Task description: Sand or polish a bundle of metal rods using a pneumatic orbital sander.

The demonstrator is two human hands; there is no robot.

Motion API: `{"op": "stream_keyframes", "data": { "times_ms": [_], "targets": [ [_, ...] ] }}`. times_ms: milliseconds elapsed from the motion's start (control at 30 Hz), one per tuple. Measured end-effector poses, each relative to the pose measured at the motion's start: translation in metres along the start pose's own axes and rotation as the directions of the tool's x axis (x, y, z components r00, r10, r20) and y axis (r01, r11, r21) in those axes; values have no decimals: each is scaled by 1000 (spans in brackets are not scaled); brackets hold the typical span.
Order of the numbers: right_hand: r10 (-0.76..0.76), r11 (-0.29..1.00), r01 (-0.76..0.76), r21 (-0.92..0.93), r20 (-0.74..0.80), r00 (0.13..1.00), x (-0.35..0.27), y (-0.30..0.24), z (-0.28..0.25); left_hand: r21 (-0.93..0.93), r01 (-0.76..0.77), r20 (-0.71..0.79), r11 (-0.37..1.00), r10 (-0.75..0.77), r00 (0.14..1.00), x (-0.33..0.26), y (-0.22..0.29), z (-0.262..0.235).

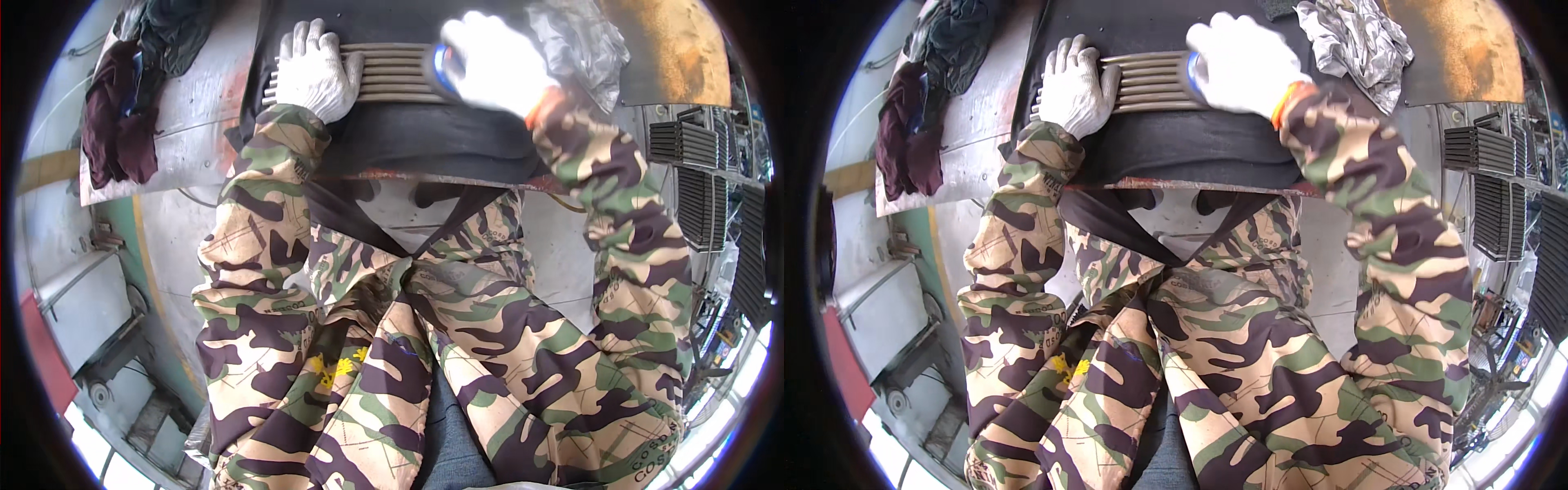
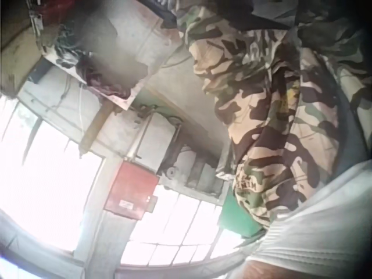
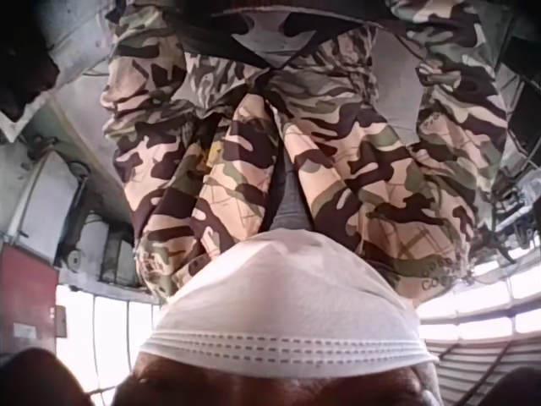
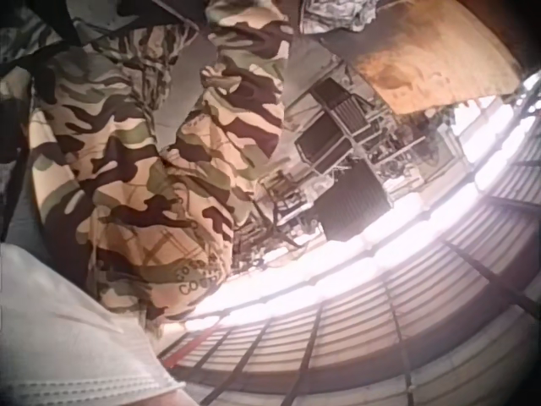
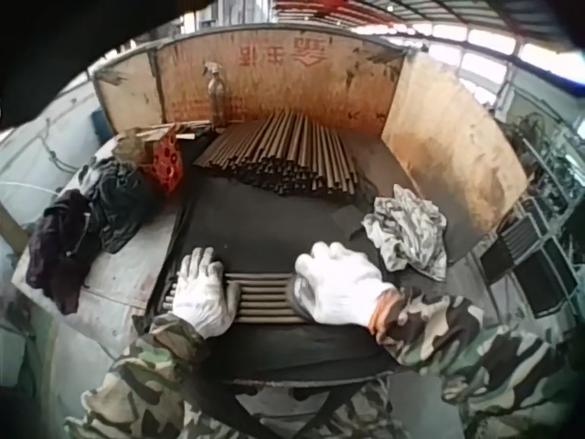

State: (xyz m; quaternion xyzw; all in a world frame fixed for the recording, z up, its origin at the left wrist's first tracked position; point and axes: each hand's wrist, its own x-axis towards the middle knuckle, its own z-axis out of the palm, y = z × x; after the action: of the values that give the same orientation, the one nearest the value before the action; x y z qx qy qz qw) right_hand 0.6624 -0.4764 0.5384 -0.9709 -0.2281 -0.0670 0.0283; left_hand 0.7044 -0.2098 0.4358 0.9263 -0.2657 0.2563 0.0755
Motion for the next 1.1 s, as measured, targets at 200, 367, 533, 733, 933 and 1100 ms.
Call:
{"op": "stream_keyframes", "data": {
  "times_ms": [200,367,533,733,933,1100],
  "targets": [
    [35,999,-35,4,-73,997,33,8,8,21,-7,102,1000,5,995,4,-1,-11],
    [-82,990,87,114,-49,995,20,-25,1,36,14,132,999,-18,991,-7,2,-18],
    [33,997,-30,70,-41,999,45,-5,11,2,-21,95,1000,21,995,4,13,0],
    [-53,990,58,128,-44,998,32,-36,0,64,22,103,998,-29,994,-1,3,-21],
    [-13,998,16,62,-49,999,40,-27,9,102,-32,23,994,30,999,-3,1,-4],
    [-48,997,53,50,-113,993,35,-32,7,96,-39,-36,995,43,998,7,-2,0]
  ]
}}
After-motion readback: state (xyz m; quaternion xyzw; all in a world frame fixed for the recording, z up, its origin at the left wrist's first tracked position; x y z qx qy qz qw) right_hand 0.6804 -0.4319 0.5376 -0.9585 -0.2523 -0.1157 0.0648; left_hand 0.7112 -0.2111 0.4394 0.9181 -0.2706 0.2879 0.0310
